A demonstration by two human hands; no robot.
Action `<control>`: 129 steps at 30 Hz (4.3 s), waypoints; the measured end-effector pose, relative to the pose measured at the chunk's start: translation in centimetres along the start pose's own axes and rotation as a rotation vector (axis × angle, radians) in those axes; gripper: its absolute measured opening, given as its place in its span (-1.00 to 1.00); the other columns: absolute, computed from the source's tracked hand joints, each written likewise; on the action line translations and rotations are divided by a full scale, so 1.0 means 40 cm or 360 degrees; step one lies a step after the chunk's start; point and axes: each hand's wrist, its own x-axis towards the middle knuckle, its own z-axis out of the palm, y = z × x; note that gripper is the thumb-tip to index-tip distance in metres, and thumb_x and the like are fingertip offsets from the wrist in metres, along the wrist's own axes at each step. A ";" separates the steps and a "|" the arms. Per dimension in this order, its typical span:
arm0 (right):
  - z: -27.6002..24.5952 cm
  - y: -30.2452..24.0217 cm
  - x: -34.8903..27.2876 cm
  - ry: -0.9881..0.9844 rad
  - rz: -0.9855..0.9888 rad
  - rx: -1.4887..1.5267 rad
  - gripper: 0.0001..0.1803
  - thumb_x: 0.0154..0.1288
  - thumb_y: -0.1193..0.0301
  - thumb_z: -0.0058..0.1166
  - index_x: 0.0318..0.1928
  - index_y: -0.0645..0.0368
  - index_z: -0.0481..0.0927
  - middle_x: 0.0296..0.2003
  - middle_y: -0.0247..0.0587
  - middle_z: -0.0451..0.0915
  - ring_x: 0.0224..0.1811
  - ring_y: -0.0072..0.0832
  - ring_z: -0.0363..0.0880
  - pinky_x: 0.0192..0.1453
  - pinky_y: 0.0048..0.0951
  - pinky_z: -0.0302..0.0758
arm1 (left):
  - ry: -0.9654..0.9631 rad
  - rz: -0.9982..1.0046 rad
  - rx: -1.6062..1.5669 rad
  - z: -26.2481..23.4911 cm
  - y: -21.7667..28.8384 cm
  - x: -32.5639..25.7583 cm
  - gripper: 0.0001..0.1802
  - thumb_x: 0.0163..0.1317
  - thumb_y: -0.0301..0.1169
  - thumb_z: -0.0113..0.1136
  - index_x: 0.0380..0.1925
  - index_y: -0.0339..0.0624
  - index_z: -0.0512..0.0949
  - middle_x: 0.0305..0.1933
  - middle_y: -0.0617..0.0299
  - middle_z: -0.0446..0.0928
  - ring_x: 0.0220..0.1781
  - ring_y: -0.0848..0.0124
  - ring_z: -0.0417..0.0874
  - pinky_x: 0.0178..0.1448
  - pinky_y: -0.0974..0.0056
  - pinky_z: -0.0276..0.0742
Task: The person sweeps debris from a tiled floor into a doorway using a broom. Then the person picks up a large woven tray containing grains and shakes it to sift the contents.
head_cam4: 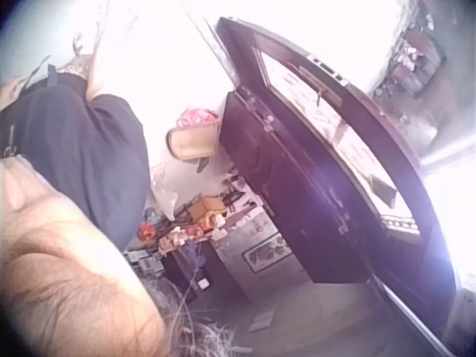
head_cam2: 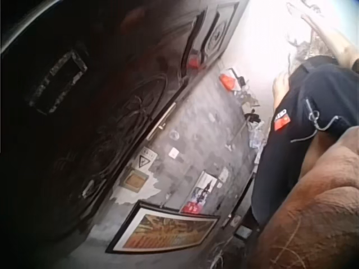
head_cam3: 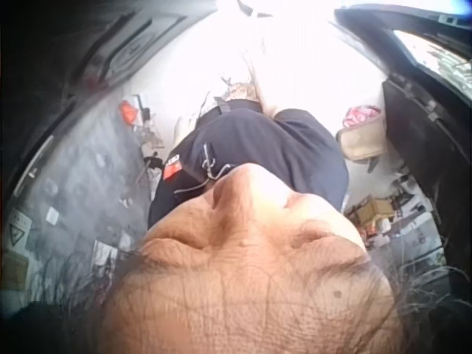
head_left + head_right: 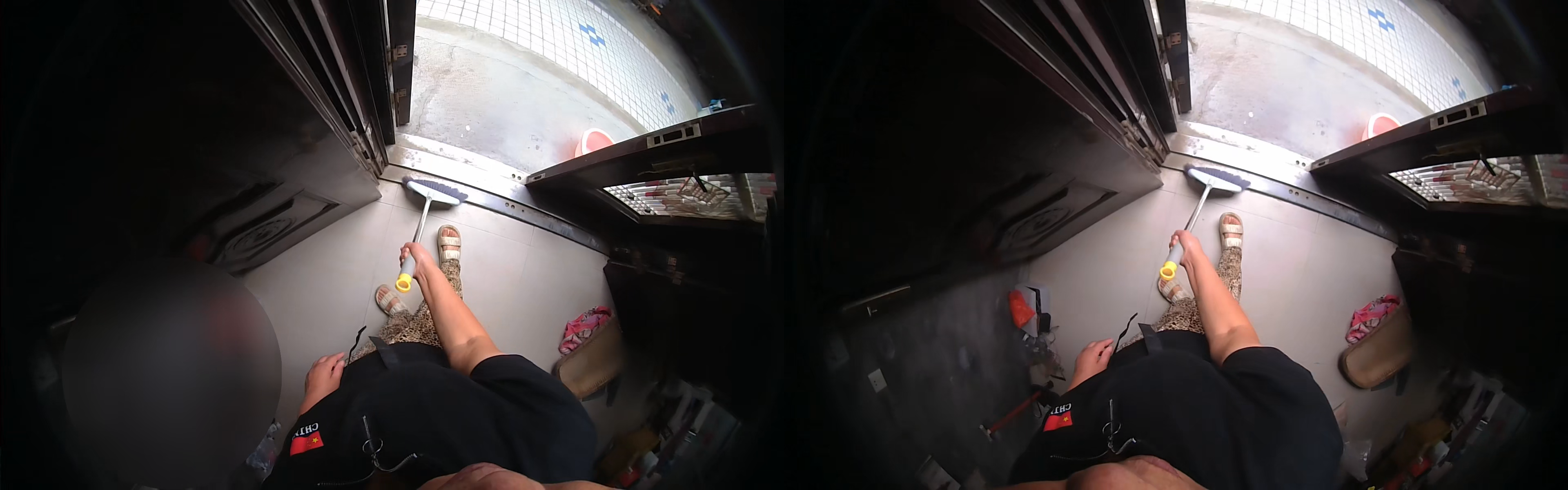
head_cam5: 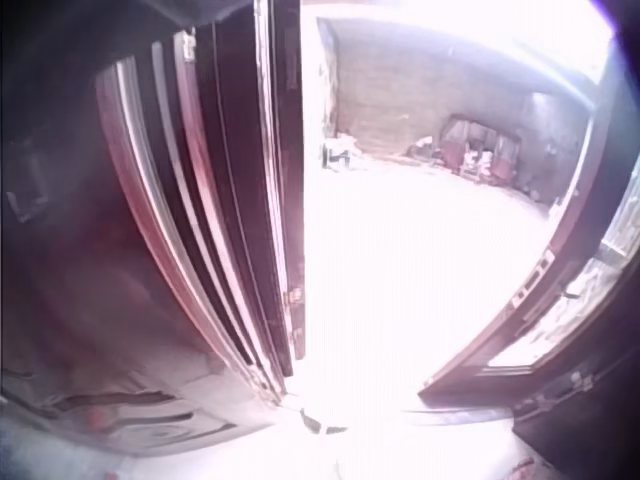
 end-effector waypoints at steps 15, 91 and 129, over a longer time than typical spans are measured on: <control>-0.196 -0.633 -0.347 0.0225 -0.0274 -0.2058 -0.74 0.27 0.31 0.10 -0.42 0.26 0.45 -0.64 -0.27 0.43 -0.73 -0.54 0.41 -0.71 -0.48 0.38 | 0.0082 -0.0060 -0.0237 0.063 0.429 0.246 -0.71 0.28 -0.27 0.06 -0.06 -0.10 0.57 -0.10 -0.01 0.56 -0.05 0.00 0.56 0.00 0.08 0.48; -0.265 -0.843 -0.331 -0.0141 0.0287 -0.2930 -0.23 0.29 0.14 0.12 0.22 0.58 0.22 -0.56 -0.13 0.50 -0.69 -0.46 0.45 -0.64 -0.42 0.45 | 0.0400 -0.0403 -0.0629 0.444 0.750 0.158 -0.70 0.29 -0.28 0.04 -0.06 -0.13 0.57 -0.08 0.02 0.56 0.00 0.04 0.53 0.09 0.09 0.45; -0.190 -0.918 0.060 -0.0244 0.0773 -0.2129 -0.71 0.36 0.26 0.02 -0.40 0.20 0.37 -0.69 -0.27 0.43 -0.76 -0.45 0.40 -0.69 -0.42 0.42 | 0.0296 -0.0731 -0.0729 0.525 1.000 0.315 -0.73 0.32 -0.37 0.01 -0.03 -0.21 0.53 -0.12 -0.05 0.56 -0.09 0.03 0.58 -0.04 0.13 0.49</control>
